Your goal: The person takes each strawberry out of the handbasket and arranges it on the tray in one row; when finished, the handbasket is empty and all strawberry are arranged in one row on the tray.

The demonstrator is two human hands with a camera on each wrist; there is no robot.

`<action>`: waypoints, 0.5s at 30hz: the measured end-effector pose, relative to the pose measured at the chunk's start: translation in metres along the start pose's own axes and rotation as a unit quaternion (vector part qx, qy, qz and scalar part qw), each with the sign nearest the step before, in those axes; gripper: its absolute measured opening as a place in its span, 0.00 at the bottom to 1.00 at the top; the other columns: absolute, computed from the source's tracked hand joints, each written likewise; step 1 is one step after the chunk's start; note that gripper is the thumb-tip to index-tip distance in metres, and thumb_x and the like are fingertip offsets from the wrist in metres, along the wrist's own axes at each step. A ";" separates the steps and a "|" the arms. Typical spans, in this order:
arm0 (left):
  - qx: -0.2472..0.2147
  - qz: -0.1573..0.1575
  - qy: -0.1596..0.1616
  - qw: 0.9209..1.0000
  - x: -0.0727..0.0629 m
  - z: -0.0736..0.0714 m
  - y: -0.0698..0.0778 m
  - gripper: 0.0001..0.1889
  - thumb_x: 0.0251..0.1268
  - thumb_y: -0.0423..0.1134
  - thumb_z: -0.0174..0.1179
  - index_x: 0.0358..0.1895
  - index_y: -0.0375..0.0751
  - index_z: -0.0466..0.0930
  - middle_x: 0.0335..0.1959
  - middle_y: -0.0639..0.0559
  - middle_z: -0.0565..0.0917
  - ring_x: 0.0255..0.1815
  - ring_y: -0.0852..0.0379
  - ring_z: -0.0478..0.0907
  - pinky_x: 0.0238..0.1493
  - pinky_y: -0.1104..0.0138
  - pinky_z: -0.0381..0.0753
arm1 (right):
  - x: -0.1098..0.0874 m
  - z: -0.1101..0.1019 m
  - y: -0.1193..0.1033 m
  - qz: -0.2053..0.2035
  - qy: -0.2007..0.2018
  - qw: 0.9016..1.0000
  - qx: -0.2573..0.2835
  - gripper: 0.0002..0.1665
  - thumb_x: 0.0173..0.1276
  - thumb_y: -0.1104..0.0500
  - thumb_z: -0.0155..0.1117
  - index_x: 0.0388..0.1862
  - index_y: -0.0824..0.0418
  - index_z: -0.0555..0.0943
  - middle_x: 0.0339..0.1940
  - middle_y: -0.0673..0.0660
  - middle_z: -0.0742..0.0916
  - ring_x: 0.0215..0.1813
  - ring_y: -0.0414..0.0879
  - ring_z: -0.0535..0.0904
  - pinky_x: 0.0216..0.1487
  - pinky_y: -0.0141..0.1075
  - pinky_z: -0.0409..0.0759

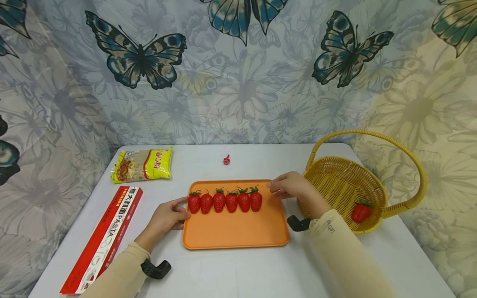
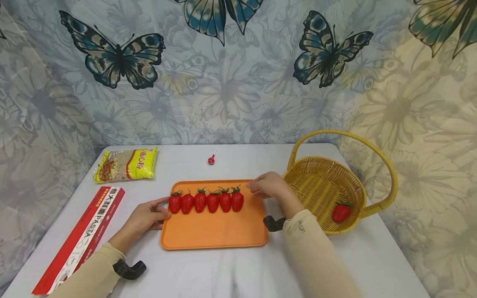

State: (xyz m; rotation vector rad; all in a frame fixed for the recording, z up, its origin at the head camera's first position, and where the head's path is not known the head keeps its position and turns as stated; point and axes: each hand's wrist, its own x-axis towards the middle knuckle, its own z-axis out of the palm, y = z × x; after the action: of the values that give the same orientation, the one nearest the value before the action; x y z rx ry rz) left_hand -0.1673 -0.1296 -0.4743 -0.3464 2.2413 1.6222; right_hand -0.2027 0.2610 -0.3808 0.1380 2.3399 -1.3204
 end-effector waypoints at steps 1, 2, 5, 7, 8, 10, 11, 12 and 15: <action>0.000 0.000 0.000 1.000 0.000 0.000 0.000 0.33 0.56 0.31 0.71 0.68 0.45 0.73 0.37 0.46 0.78 0.25 0.56 0.78 0.28 0.65 0.85 | -0.005 -0.013 0.001 0.003 -0.008 1.000 0.017 0.29 0.69 0.52 0.65 0.57 0.76 0.77 0.46 0.67 0.86 0.44 0.56 0.85 0.48 0.45 0.84; 0.000 0.001 0.000 1.000 0.000 0.000 0.001 0.33 0.56 0.31 0.71 0.68 0.45 0.73 0.37 0.46 0.78 0.25 0.56 0.78 0.28 0.65 0.85 | -0.010 -0.027 0.002 0.009 -0.017 0.999 0.033 0.31 0.70 0.50 0.64 0.59 0.76 0.76 0.47 0.68 0.85 0.44 0.56 0.85 0.48 0.45 0.84; -0.001 0.003 0.001 1.000 0.000 0.001 0.002 0.33 0.56 0.31 0.70 0.68 0.45 0.73 0.37 0.46 0.78 0.25 0.56 0.78 0.27 0.65 0.85 | -0.025 -0.070 0.013 0.028 -0.041 0.997 0.062 0.38 0.73 0.46 0.59 0.65 0.76 0.69 0.49 0.68 0.85 0.43 0.53 0.85 0.49 0.43 0.84; 0.000 0.006 0.000 1.000 -0.001 0.001 0.002 0.33 0.56 0.30 0.70 0.68 0.44 0.73 0.37 0.46 0.78 0.25 0.56 0.78 0.28 0.64 0.85 | -0.035 -0.099 0.024 0.045 -0.053 0.995 0.067 0.41 0.75 0.44 0.56 0.68 0.77 0.64 0.48 0.67 0.85 0.45 0.53 0.85 0.49 0.43 0.83; 0.002 0.006 0.000 1.000 -0.001 0.002 0.002 0.33 0.56 0.31 0.70 0.68 0.44 0.73 0.37 0.46 0.78 0.25 0.56 0.78 0.28 0.64 0.85 | -0.039 -0.112 0.030 0.056 -0.059 0.994 0.067 0.42 0.76 0.43 0.53 0.69 0.78 0.62 0.47 0.66 0.86 0.45 0.53 0.85 0.50 0.43 0.83; 0.005 0.007 -0.001 1.000 -0.001 0.002 0.002 0.34 0.56 0.31 0.70 0.68 0.44 0.72 0.37 0.46 0.78 0.25 0.56 0.78 0.28 0.64 0.85 | -0.047 -0.135 0.043 0.084 -0.063 0.993 0.063 0.43 0.77 0.41 0.49 0.69 0.80 0.60 0.45 0.63 0.86 0.46 0.53 0.85 0.51 0.43 0.83; 0.007 0.008 -0.002 1.000 -0.001 0.002 0.002 0.34 0.56 0.31 0.70 0.69 0.44 0.72 0.37 0.46 0.78 0.25 0.56 0.78 0.28 0.64 0.85 | -0.051 -0.145 0.050 0.101 -0.058 0.991 0.060 0.43 0.77 0.41 0.48 0.67 0.80 0.62 0.43 0.63 0.87 0.46 0.53 0.85 0.51 0.43 0.82; 0.008 0.008 -0.001 1.000 -0.001 0.002 0.002 0.33 0.56 0.31 0.70 0.69 0.44 0.72 0.37 0.46 0.78 0.25 0.56 0.78 0.28 0.64 0.85 | -0.055 -0.154 0.056 0.116 -0.061 0.990 0.051 0.44 0.78 0.40 0.45 0.67 0.82 0.61 0.44 0.63 0.87 0.47 0.54 0.84 0.55 0.46 0.80; 0.010 0.009 0.000 1.000 -0.002 0.002 0.002 0.33 0.57 0.31 0.69 0.69 0.44 0.72 0.38 0.46 0.78 0.25 0.55 0.78 0.28 0.64 0.85 | -0.065 -0.173 0.073 0.158 -0.060 0.986 0.014 0.48 0.78 0.40 0.41 0.66 0.88 0.55 0.52 0.74 0.82 0.59 0.65 0.76 0.64 0.54 0.70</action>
State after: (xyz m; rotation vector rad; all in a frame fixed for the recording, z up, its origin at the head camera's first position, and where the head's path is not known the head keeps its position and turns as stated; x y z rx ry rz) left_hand -0.1657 -0.1270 -0.4729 -0.3206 2.2663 1.6073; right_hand -0.1800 0.4528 -0.3342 0.4078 2.0945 -1.1708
